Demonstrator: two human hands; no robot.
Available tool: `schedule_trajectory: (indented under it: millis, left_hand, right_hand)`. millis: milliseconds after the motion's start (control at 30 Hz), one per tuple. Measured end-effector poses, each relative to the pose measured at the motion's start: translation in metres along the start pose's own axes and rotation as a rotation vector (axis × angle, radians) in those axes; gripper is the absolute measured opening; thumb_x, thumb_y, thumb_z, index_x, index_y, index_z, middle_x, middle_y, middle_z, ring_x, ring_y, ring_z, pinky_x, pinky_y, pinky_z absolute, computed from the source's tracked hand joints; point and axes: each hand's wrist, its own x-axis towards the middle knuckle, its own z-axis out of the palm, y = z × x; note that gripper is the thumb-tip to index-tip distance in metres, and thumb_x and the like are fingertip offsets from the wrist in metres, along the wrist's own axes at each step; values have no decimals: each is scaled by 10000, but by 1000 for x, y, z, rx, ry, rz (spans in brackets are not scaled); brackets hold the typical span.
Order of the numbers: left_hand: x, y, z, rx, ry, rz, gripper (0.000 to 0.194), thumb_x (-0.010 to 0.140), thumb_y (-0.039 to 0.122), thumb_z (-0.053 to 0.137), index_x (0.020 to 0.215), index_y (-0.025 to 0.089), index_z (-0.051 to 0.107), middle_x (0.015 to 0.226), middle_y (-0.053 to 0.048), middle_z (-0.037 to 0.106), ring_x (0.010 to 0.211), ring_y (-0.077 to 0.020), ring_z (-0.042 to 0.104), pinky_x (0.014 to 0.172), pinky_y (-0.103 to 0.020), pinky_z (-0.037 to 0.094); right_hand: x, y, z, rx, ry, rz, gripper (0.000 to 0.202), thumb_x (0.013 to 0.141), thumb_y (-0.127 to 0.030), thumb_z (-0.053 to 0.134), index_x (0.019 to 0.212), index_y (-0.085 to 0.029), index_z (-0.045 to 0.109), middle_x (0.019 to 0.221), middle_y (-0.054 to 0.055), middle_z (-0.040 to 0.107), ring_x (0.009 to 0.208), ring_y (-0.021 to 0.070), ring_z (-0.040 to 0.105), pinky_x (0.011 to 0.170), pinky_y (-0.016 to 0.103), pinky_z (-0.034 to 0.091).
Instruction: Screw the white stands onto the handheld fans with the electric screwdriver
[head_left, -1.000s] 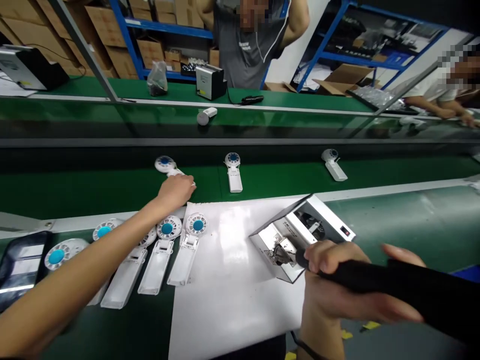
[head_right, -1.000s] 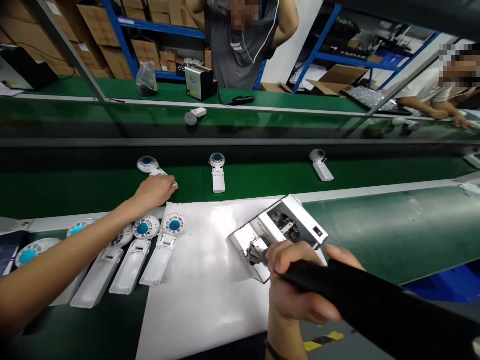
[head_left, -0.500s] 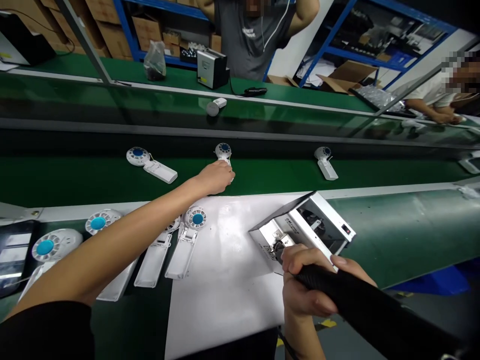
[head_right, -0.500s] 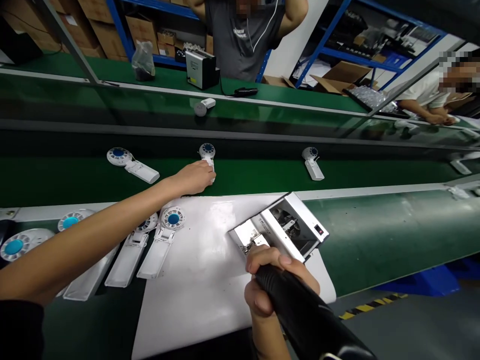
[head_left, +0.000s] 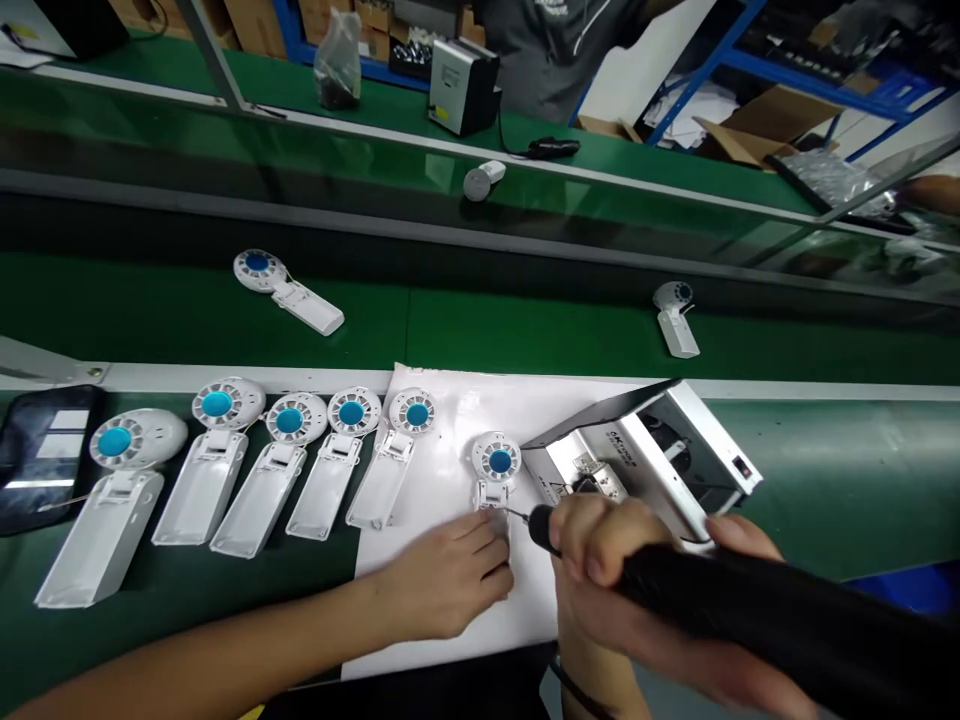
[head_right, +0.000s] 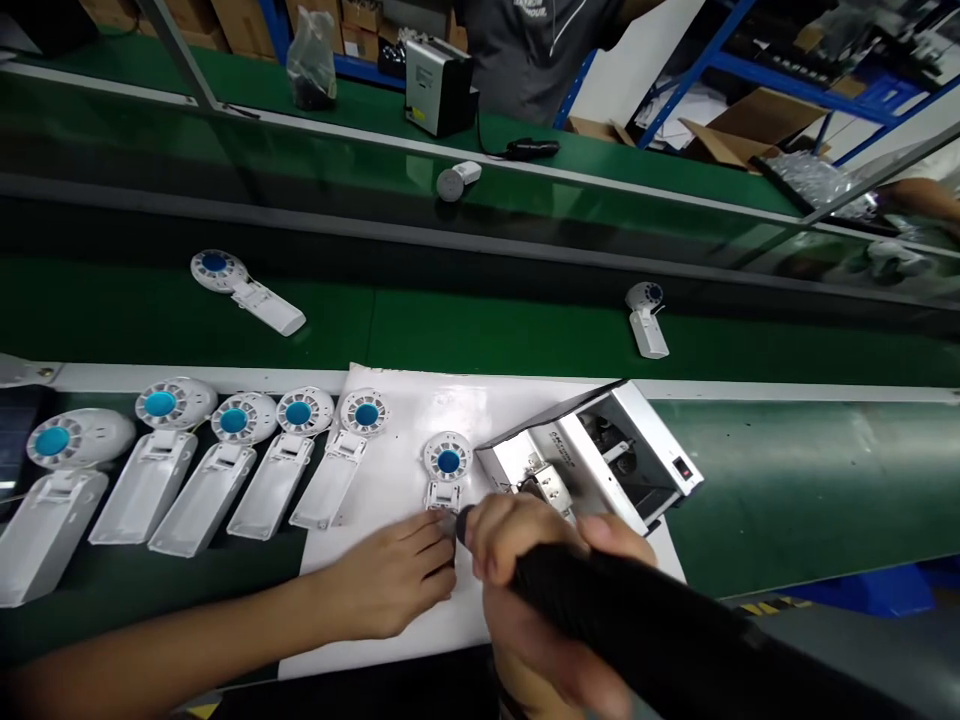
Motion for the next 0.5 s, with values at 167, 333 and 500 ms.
schedule_trajectory:
  millis: [167, 333, 500]
  left_hand:
    - [0, -5, -2, -25, -10, 8, 89, 1017, 196, 604, 1047, 166, 683, 1063, -85, 684, 1047, -260, 636, 1259, -439, 355]
    - [2, -4, -3, -15, -11, 14, 68, 983, 216, 653, 1029, 171, 676, 1043, -87, 689, 1049, -269, 628, 1243, -445, 351]
    - [1, -6, -1, -77, -25, 1, 47, 985, 230, 658, 995, 186, 669, 1035, -76, 699, 1050, -269, 621, 1188, -436, 384]
  right_hand:
    - [3, 44, 14, 6, 19, -12, 618, 1008, -792, 387, 1366, -313, 543, 658, -90, 556, 382, 107, 431, 383, 279, 452]
    - [-5, 55, 18, 22, 75, 60, 532, 978, -741, 555, 1298, -316, 560, 617, -110, 541, 376, 115, 437, 394, 266, 453]
    - [-12, 66, 27, 42, 110, 161, 450, 955, -702, 633, 1211, -341, 553, 601, -113, 510, 396, 113, 420, 405, 252, 421]
